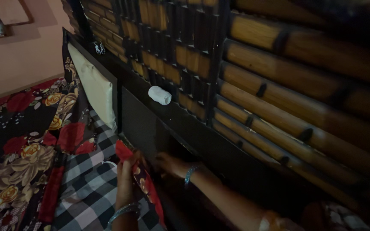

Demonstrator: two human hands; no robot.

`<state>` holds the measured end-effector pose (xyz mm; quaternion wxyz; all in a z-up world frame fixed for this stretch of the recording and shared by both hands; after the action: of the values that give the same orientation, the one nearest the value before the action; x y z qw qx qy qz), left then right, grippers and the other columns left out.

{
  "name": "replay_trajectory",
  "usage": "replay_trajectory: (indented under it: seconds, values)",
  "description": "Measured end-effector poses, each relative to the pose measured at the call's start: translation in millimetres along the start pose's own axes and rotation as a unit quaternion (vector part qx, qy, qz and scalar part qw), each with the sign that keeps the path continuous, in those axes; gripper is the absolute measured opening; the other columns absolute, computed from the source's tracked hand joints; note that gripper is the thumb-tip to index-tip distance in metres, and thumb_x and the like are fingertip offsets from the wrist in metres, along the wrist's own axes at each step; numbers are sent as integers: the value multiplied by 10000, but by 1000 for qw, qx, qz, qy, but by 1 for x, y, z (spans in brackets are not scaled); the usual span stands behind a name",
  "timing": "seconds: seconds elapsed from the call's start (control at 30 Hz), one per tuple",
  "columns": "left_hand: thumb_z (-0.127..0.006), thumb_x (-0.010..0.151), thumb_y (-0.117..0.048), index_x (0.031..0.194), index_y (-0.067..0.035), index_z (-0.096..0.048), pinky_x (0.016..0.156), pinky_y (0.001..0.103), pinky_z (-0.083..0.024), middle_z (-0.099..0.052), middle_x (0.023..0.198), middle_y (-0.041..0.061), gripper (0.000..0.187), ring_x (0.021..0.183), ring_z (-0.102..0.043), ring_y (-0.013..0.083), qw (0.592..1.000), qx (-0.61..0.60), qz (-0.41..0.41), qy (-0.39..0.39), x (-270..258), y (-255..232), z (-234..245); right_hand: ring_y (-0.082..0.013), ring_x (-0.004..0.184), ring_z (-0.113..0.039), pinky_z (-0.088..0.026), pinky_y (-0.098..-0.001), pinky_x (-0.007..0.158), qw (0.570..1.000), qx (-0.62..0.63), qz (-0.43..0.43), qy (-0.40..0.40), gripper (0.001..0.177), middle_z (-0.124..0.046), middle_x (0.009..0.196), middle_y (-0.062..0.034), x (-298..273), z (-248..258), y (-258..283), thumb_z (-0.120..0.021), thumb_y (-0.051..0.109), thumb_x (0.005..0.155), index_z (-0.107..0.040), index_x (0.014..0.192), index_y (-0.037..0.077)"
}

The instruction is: The person folds a floral pillowcase and places it on a pile of bedding. They then fold a white cloth and place it on the pile. Finally, they wipe the headboard of the bed with a cloth.

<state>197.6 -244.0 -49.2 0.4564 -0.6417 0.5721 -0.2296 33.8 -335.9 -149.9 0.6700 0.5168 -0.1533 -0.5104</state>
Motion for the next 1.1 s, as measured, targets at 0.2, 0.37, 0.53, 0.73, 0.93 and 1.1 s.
replay_trajectory:
  seconds: [0.2,0.37,0.53,0.73,0.93,1.1]
  values:
    - [-438,745,-820,1254,-147,-589,809,362,-501,-635,1137,65,857,1018,-612,187,989,139,-31,24,13,23,-1,-234,1308,-538,-435,-442,1064,985,-71,89,132,937,-607,1412,-156,-83,-12,109,-218,834,910,-495,1482,145]
    - [-111,905,-892,947,-16,-596,620,395,-415,-535,741,115,1002,663,-531,240,981,177,77,-3,14,61,4,-239,1038,-730,-476,-388,1045,970,-100,142,169,907,-773,1024,-134,-110,-8,135,-262,805,967,-744,989,36]
    - [-324,958,-786,1094,-86,-570,735,359,-468,-534,828,61,755,749,-541,190,993,105,11,52,-14,56,-21,-204,916,-721,-491,-368,983,989,-82,103,66,791,-744,890,-84,-107,10,119,-286,729,997,-719,872,79]
    - [-474,991,-619,1498,-104,-300,1010,481,-345,-300,1378,236,743,1235,-316,396,976,204,-75,30,-17,62,-39,-253,884,-717,-528,-391,868,994,-97,24,-37,714,-731,912,-129,-83,39,72,-263,635,1061,-731,1037,95]
    - [-567,954,-479,1618,-137,-201,1190,529,-211,-76,1664,308,832,1550,-63,471,909,315,-272,-16,-59,20,-72,-231,1045,-721,-530,-338,926,983,-3,154,-99,366,-766,1124,-131,-59,53,50,-560,318,995,-736,1185,58]
    - [-552,942,-444,1412,-375,-578,1183,612,-250,-133,1733,108,476,1552,-147,420,801,558,-214,-39,-84,-21,-107,-225,1096,-708,-542,-352,932,993,-1,23,-119,368,-744,1207,-143,-67,66,36,-595,340,995,-700,1206,57]
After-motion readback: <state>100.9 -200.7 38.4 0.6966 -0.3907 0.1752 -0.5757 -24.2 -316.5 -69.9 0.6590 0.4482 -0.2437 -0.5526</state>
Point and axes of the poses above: each hand's wrist, its own x-axis towards the middle knuckle, its own z-axis out of the back of the hand, y = z × x, the point moved 8 cm from there along x, towards the middle knuckle
